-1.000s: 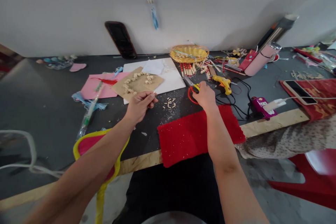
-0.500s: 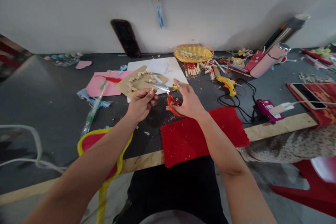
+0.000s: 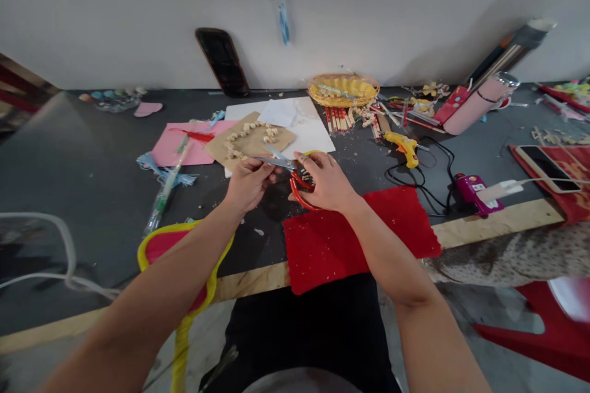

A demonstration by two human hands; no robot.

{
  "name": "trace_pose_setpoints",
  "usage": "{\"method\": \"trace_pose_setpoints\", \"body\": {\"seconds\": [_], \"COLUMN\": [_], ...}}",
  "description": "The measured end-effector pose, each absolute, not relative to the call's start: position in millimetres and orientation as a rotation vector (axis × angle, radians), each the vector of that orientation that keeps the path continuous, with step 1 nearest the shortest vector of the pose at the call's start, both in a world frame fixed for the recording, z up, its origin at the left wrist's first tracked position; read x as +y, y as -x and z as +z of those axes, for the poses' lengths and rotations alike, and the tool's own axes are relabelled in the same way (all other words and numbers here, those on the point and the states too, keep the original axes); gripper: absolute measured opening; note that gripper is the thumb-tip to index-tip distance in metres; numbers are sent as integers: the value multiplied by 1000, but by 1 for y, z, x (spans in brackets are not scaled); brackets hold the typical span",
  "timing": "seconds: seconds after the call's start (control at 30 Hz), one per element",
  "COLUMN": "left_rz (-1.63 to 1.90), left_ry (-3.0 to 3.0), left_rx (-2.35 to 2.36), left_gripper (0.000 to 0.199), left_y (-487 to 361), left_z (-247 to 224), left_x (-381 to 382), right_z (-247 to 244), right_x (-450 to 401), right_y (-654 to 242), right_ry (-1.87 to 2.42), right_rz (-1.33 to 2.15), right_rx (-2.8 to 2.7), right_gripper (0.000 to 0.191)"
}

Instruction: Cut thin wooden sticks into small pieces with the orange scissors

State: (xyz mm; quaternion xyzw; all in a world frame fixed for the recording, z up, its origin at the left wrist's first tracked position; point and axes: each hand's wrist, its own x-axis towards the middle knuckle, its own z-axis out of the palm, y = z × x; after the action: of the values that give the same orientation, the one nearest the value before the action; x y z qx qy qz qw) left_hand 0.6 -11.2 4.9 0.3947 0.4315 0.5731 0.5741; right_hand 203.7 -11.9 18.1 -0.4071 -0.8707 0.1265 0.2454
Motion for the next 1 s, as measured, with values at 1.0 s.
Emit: {"method": "trace_pose_setpoints", "body": {"seconds": [1.0], "left_rz": [1470], "left_ry": [-902], "left_rx": [947], "left_gripper": [27], "left_y": [0], "left_z": [4], "left_x": [-10], "right_z": [14], "right_x": [-14], "right_y": [-197], "right_ry": [1132], "right_rz": [350], "right_rx": [-2354], "right_gripper": [71]}}
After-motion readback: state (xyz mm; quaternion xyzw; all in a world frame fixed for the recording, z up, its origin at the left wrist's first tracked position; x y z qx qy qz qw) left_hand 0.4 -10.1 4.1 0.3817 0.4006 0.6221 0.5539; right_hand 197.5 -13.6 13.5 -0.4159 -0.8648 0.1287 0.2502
